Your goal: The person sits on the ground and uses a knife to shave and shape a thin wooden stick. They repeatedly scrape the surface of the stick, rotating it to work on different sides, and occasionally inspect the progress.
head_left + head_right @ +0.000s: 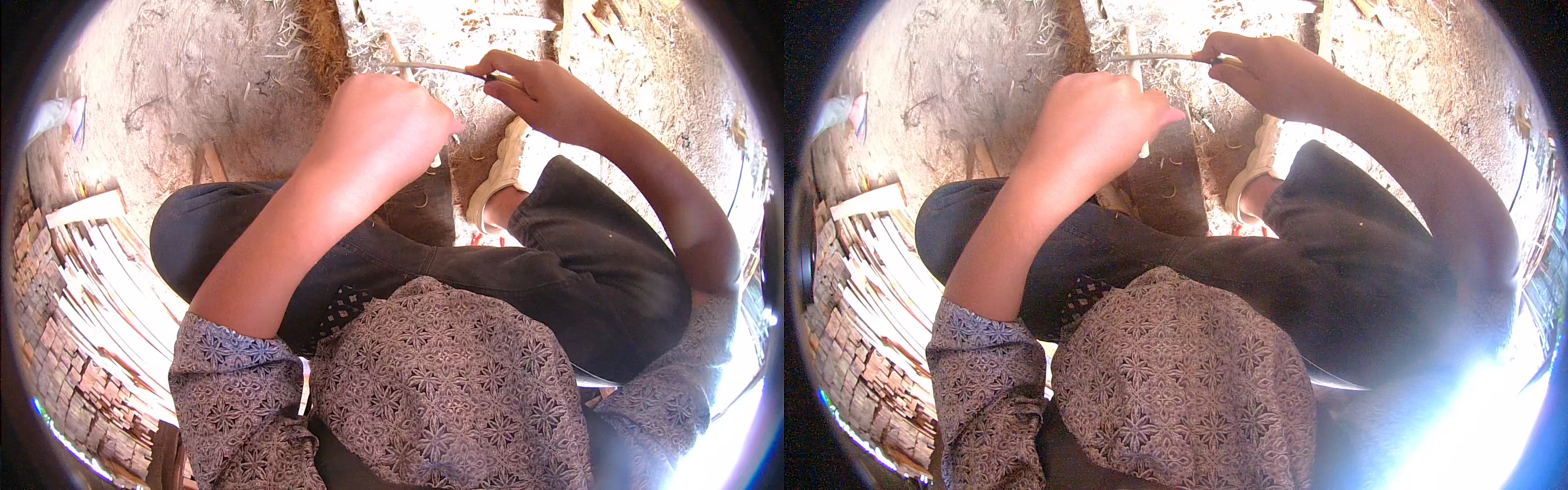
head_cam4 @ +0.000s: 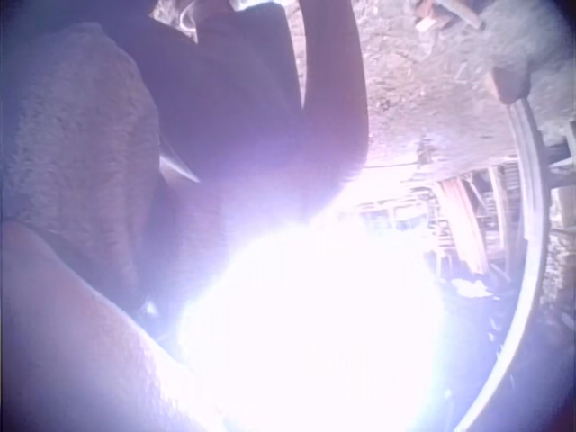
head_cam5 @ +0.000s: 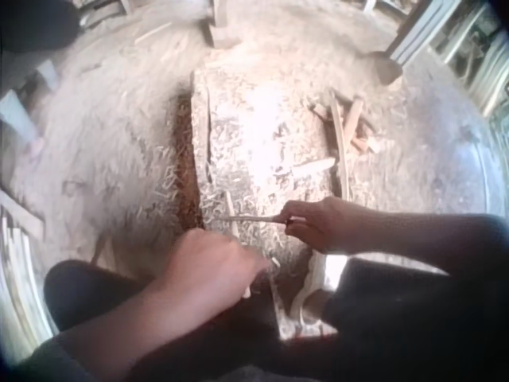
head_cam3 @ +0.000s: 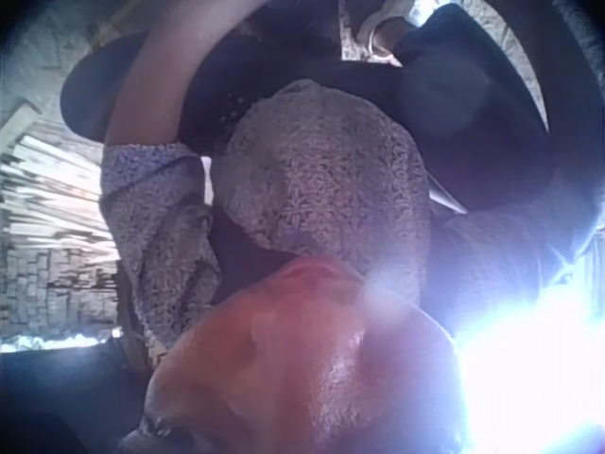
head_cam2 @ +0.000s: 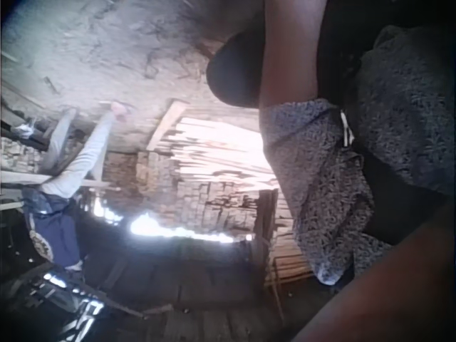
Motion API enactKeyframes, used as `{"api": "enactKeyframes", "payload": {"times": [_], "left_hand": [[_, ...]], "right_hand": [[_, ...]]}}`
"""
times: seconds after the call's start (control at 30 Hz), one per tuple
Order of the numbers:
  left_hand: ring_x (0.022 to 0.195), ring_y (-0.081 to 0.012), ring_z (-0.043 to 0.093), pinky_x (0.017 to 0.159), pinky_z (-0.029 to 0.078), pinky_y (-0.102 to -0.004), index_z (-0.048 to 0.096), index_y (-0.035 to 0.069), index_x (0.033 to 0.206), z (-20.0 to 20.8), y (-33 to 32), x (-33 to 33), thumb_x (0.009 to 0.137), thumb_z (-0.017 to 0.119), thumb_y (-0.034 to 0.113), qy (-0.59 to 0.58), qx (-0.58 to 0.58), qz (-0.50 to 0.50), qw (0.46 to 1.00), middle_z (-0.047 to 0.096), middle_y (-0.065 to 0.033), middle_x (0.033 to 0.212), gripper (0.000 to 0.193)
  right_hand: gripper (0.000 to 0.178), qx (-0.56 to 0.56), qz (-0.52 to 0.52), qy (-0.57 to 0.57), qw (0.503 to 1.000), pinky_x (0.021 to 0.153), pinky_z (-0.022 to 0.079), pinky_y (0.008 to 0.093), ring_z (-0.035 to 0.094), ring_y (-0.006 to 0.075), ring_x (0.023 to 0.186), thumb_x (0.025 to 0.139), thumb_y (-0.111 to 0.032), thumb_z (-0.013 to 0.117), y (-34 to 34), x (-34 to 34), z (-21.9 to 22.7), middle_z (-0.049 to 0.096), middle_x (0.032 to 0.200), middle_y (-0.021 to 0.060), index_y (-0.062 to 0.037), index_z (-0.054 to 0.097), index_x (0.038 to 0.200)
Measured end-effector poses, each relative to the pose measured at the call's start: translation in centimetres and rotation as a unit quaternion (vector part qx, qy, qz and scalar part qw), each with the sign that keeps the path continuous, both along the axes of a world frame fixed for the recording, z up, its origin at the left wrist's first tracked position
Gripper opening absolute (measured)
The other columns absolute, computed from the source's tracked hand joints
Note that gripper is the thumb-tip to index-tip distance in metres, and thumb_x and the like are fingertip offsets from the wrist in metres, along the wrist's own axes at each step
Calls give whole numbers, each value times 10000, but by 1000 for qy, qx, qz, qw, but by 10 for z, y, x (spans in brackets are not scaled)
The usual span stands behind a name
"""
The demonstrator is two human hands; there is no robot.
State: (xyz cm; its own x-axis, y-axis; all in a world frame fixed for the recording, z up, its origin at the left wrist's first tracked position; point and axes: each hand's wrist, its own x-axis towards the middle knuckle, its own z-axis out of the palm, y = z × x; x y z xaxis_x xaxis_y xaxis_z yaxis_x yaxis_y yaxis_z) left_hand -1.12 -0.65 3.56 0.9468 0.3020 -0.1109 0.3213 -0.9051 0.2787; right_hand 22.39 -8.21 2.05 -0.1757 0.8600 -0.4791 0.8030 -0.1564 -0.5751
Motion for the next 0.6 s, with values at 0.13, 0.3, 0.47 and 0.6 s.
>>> {"api": "enactKeyframes", "payload": {"times": [0.13,0.3,0.47,0.6], "left_hand": [[727,-258,757,681,606,-375,819,136,808,4,-2,-2,878,707,250,34,3,-3,999,752,-92,751,174],[727,-265,758,633,599,-393,820,140,805,-1,-5,5,842,707,184,55,4,-20,998,746,-88,733,127],[673,-257,746,581,582,-387,785,140,796,-3,-5,1,894,709,284,23,-2,8,1000,722,-80,685,190],[591,-243,712,527,550,-363,708,151,781,0,-9,-6,944,684,429,-75,39,54,995,668,-60,621,324]], "right_hand": [[264,-27,9,-35,999,729,518,462,714,325,754,1072,-249,543,7,-11,23,707,810,168,-102,594,1286],[248,89,43,-71,993,681,510,515,704,397,748,1069,-251,535,23,-3,-36,702,794,175,-106,575,1266],[210,97,29,-58,993,677,518,516,707,401,756,1064,-279,539,25,-7,-42,686,764,185,-166,575,1238],[225,105,10,-33,994,672,524,505,706,398,718,1068,-292,535,18,0,-47,681,748,199,-163,578,1248]]}}
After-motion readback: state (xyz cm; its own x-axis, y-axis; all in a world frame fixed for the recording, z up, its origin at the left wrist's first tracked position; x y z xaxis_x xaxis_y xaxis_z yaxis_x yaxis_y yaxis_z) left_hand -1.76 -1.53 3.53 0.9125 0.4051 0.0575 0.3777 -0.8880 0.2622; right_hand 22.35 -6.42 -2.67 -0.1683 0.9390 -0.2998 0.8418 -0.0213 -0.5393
